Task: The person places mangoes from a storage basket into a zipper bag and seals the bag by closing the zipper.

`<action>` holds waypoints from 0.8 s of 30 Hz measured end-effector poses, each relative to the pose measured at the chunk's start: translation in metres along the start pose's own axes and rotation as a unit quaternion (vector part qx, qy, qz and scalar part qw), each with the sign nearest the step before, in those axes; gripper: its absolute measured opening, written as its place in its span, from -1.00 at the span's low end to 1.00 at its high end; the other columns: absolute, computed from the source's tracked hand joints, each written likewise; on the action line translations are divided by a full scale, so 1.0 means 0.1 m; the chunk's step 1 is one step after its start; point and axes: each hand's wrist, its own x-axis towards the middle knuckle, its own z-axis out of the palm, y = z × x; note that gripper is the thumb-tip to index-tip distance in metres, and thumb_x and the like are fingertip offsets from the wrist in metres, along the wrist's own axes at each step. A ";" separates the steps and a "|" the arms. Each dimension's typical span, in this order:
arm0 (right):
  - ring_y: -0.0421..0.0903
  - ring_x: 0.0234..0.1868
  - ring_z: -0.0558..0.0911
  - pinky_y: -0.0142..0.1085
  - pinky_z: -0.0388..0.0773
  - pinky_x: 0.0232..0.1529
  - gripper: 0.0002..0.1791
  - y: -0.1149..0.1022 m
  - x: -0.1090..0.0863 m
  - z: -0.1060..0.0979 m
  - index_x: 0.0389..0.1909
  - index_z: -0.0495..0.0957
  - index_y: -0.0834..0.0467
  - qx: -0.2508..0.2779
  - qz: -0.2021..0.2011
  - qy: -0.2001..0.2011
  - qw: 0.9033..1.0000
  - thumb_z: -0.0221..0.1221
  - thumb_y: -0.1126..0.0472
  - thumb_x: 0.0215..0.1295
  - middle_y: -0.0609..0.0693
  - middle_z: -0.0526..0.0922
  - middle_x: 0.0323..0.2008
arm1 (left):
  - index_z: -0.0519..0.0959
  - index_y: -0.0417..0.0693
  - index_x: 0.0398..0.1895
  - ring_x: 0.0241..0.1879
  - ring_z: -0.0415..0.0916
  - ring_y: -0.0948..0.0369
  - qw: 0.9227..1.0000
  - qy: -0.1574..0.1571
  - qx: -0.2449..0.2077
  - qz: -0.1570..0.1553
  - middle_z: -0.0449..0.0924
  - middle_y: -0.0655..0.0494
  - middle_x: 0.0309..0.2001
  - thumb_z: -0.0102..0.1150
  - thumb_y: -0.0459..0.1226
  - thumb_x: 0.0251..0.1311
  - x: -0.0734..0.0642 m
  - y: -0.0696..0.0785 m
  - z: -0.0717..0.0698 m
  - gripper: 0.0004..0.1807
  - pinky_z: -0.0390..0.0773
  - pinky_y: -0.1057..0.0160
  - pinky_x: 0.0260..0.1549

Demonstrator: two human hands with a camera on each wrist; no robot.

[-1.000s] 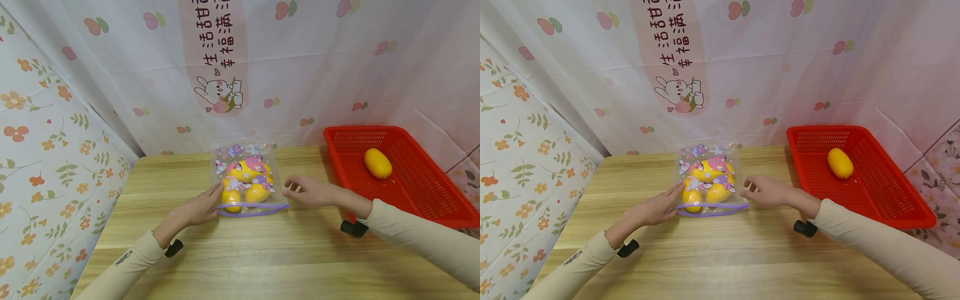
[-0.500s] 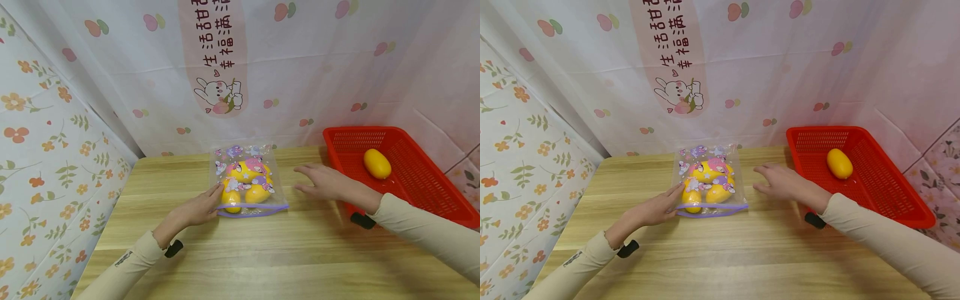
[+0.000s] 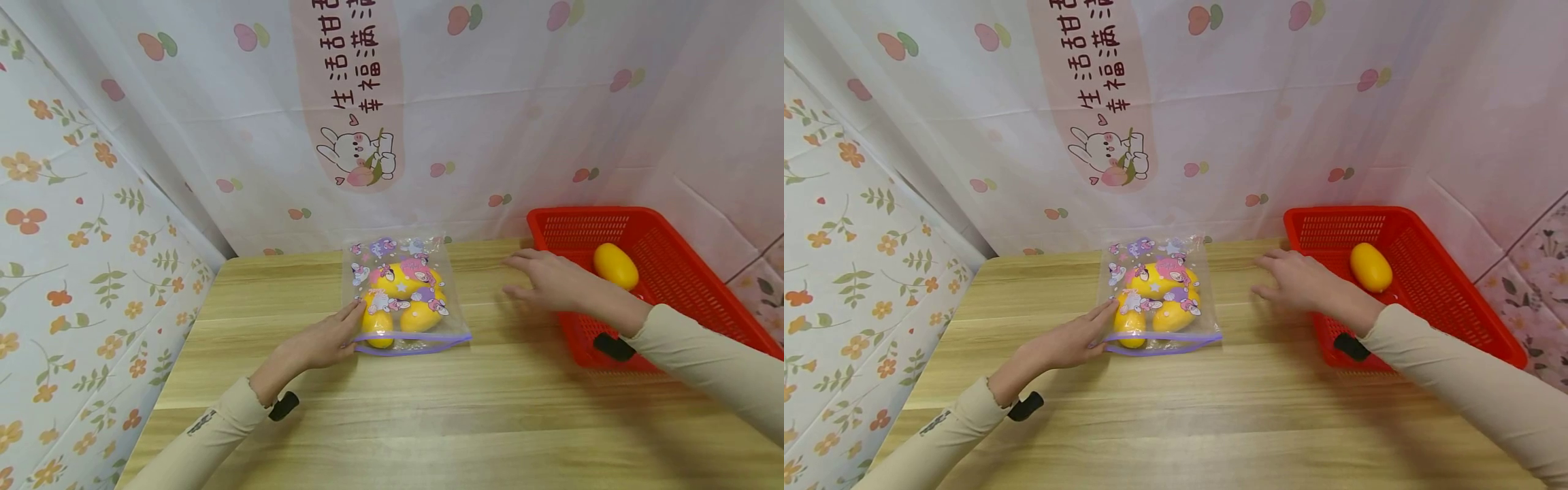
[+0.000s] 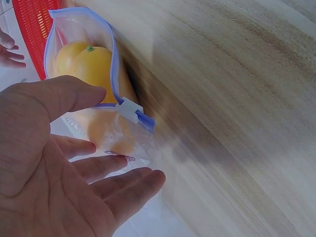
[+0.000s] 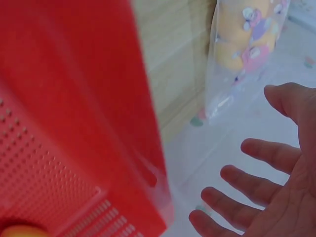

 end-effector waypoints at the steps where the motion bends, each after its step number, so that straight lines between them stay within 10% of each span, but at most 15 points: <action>1: 0.36 0.21 0.50 0.28 0.51 0.08 -0.32 0.02 -0.01 -0.02 0.34 0.47 0.29 -0.004 0.003 0.000 1.000 0.31 -0.04 0.36 0.40 0.45 0.27 | -0.09 -0.47 0.56 0.49 0.02 -0.19 1.000 0.000 0.000 0.000 -0.07 -0.42 0.53 0.11 -0.35 0.42 0.00 0.00 0.00 -0.18 0.20 -0.10 0.38; 24: 0.47 0.31 0.30 0.38 0.29 0.21 -0.24 0.56 -0.08 -0.29 0.36 0.38 0.41 -0.032 0.077 -0.012 0.996 0.28 -0.06 0.37 0.51 0.35 0.30 | -0.08 -0.44 0.57 0.49 0.01 -0.19 1.000 -0.002 -0.004 -0.001 -0.06 -0.40 0.54 0.12 -0.35 0.43 -0.01 0.00 -0.01 -0.18 0.22 -0.11 0.36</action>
